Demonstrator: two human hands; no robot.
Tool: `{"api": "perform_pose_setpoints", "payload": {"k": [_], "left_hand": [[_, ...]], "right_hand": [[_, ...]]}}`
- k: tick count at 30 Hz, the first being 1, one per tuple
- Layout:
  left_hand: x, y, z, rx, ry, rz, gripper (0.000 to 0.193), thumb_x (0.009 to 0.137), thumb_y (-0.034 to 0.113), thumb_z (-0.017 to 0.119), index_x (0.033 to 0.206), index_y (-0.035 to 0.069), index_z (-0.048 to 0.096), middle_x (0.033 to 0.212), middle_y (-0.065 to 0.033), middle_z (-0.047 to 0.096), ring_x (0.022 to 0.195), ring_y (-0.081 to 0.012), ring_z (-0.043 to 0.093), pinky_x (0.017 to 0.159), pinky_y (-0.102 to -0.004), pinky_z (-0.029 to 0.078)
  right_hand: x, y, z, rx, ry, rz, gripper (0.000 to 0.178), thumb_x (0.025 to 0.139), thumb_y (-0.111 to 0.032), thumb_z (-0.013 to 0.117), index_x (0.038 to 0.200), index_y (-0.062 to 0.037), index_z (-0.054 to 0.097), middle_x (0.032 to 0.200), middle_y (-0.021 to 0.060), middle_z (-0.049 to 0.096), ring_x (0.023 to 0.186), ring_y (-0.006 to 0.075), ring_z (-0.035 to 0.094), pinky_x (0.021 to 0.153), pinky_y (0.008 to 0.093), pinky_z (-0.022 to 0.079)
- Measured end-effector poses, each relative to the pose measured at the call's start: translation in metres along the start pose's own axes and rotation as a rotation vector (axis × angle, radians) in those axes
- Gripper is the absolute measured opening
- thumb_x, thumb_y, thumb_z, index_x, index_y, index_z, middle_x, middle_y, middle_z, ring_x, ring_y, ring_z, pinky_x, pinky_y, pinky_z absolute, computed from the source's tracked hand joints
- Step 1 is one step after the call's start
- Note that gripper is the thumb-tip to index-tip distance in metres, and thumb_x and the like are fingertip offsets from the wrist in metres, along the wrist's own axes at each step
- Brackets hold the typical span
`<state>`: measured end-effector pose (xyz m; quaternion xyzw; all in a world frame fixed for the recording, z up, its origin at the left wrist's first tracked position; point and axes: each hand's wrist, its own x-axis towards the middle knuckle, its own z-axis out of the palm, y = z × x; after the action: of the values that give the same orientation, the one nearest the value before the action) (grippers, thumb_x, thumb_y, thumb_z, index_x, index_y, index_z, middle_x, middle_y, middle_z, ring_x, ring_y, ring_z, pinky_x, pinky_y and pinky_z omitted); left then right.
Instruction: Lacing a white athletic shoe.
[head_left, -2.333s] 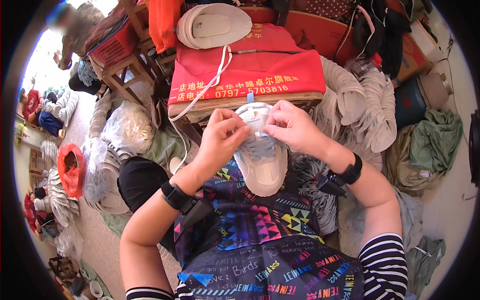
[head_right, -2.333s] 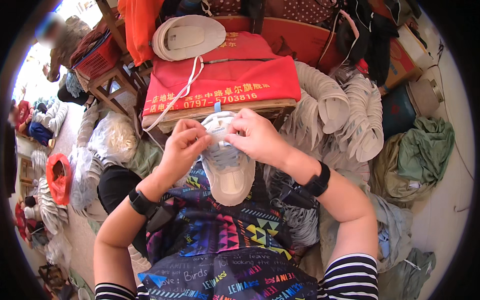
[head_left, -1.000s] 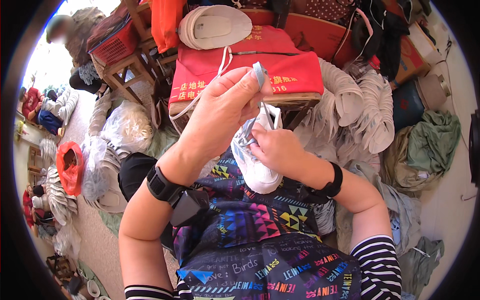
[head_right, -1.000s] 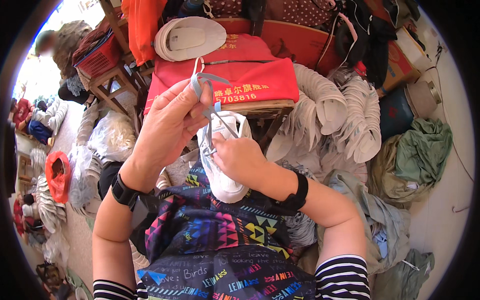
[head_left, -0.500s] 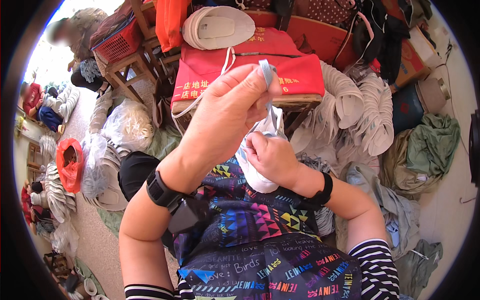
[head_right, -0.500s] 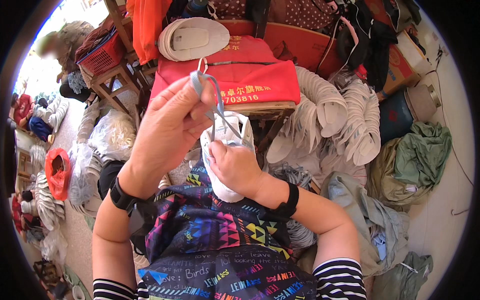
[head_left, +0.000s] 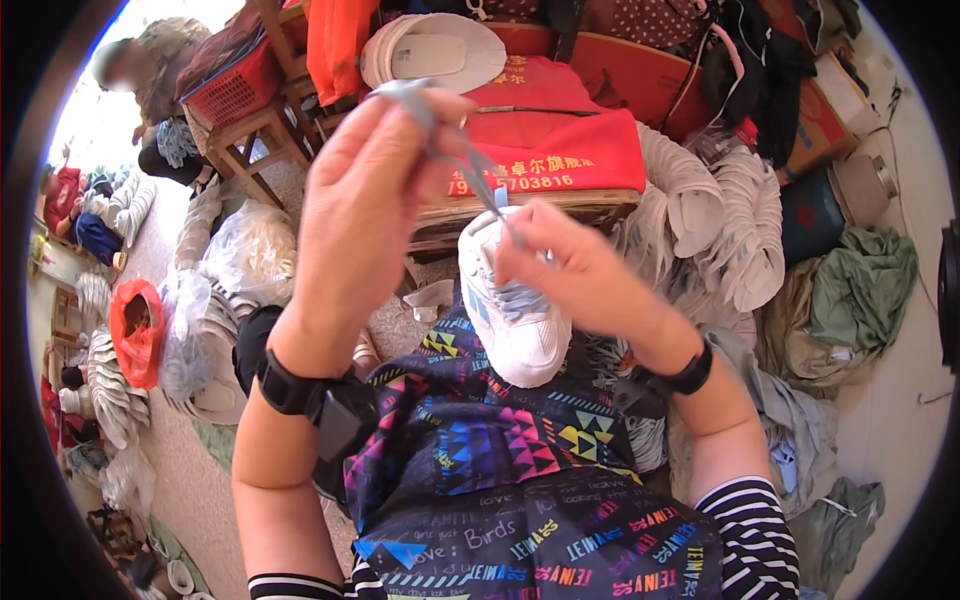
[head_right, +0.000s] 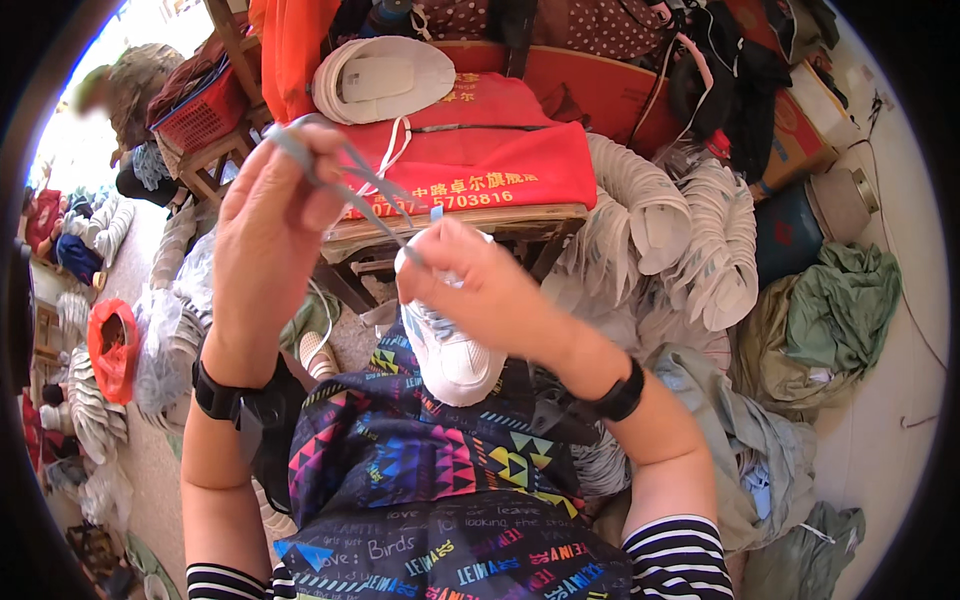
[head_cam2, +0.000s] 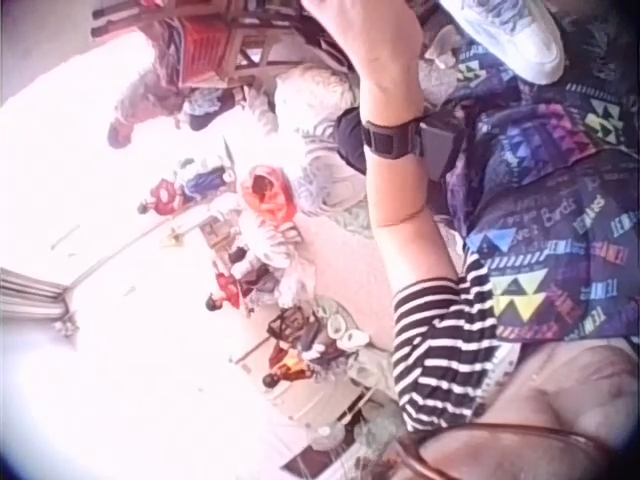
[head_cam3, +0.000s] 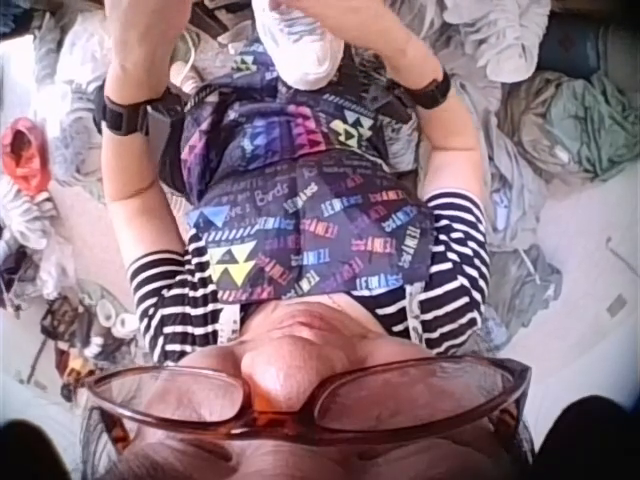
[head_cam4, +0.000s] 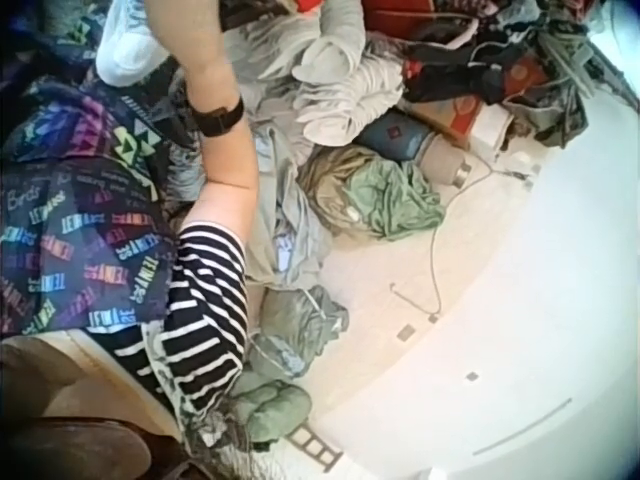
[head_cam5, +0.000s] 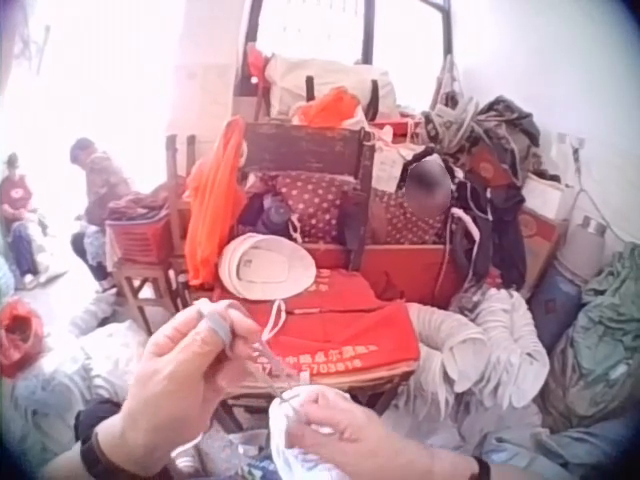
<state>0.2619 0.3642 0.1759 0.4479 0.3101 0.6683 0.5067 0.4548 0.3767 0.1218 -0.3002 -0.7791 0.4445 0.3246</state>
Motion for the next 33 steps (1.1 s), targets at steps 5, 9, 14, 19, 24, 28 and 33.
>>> {"api": "perform_pose_setpoints", "payload": {"k": [5,9,14,19,24,28,33], "left_hand": [[-0.001,-0.010,-0.088,-0.152,0.230,-0.077,0.023,0.100,0.019,0.049,0.107,0.001,0.062,0.092,-0.0017,0.063,0.071,-0.0064,0.048,0.068,-0.0241,0.041],[-0.010,-0.010,-0.103,-0.423,0.657,-0.271,0.018,0.100,0.015,0.047,0.100,0.001,0.059,0.100,-0.0083,0.065,0.079,-0.0116,0.055,0.077,-0.0257,0.045],[-0.043,-0.024,-0.249,-0.653,0.378,-0.289,0.016,0.098,0.014,0.048,0.097,0.000,0.057,0.101,-0.0097,0.064,0.068,-0.0103,0.046,0.067,-0.0279,0.041],[-0.042,-0.016,-0.269,-0.498,0.456,-0.187,0.017,0.098,0.013,0.048,0.099,-0.001,0.056,0.101,-0.0091,0.063,0.062,-0.0099,0.040,0.060,-0.0258,0.038],[-0.036,-0.034,-0.192,0.164,0.480,-0.197,0.028,0.100,0.021,0.049,0.117,0.001,0.058,0.088,0.0007,0.058,0.058,-0.0027,0.038,0.049,-0.0172,0.029],[-0.041,-0.064,-0.108,0.419,0.216,-0.347,0.024,0.102,0.022,0.046,0.113,0.006,0.060,0.068,0.0021,0.057,0.051,-0.0020,0.039,0.047,-0.0159,0.029],[-0.049,-0.112,-0.074,0.237,0.033,-0.346,0.018,0.102,0.014,0.046,0.108,0.003,0.058,0.097,-0.0058,0.066,0.069,-0.0066,0.056,0.063,-0.0208,0.045]], "right_hand": [[0.022,0.001,-0.067,0.816,0.064,-0.047,0.023,0.101,-0.021,0.047,0.093,-0.0024,0.058,0.075,-0.0010,0.052,0.077,0.0119,0.055,0.082,0.0306,0.048],[0.003,0.049,-0.141,1.152,0.252,0.099,0.023,0.102,-0.021,0.045,0.097,-0.0016,0.057,0.060,-0.0051,0.036,0.055,0.0078,0.038,0.060,0.0255,0.041],[-0.039,0.104,-0.187,1.075,0.492,0.419,0.023,0.102,-0.019,0.045,0.100,0.0004,0.057,0.058,-0.0053,0.031,0.046,0.0065,0.029,0.048,0.0225,0.031],[-0.064,0.120,-0.211,0.710,0.868,0.540,0.024,0.101,-0.018,0.044,0.109,0.0009,0.056,0.063,-0.0052,0.039,0.046,0.0051,0.029,0.042,0.0204,0.024],[-0.072,0.116,-0.207,0.375,1.016,0.508,0.022,0.099,-0.022,0.048,0.104,-0.0039,0.059,0.064,-0.0067,0.040,0.046,0.0026,0.029,0.041,0.0187,0.023],[-0.058,0.090,-0.149,0.126,0.537,0.617,0.020,0.099,-0.026,0.049,0.097,-0.0112,0.061,0.063,-0.0096,0.040,0.049,-0.0007,0.031,0.041,0.0160,0.021],[-0.040,0.085,-0.068,0.258,0.218,0.538,0.020,0.102,-0.025,0.048,0.101,-0.0090,0.059,0.078,-0.0040,0.055,0.064,0.0026,0.050,0.058,0.0189,0.045]]}}
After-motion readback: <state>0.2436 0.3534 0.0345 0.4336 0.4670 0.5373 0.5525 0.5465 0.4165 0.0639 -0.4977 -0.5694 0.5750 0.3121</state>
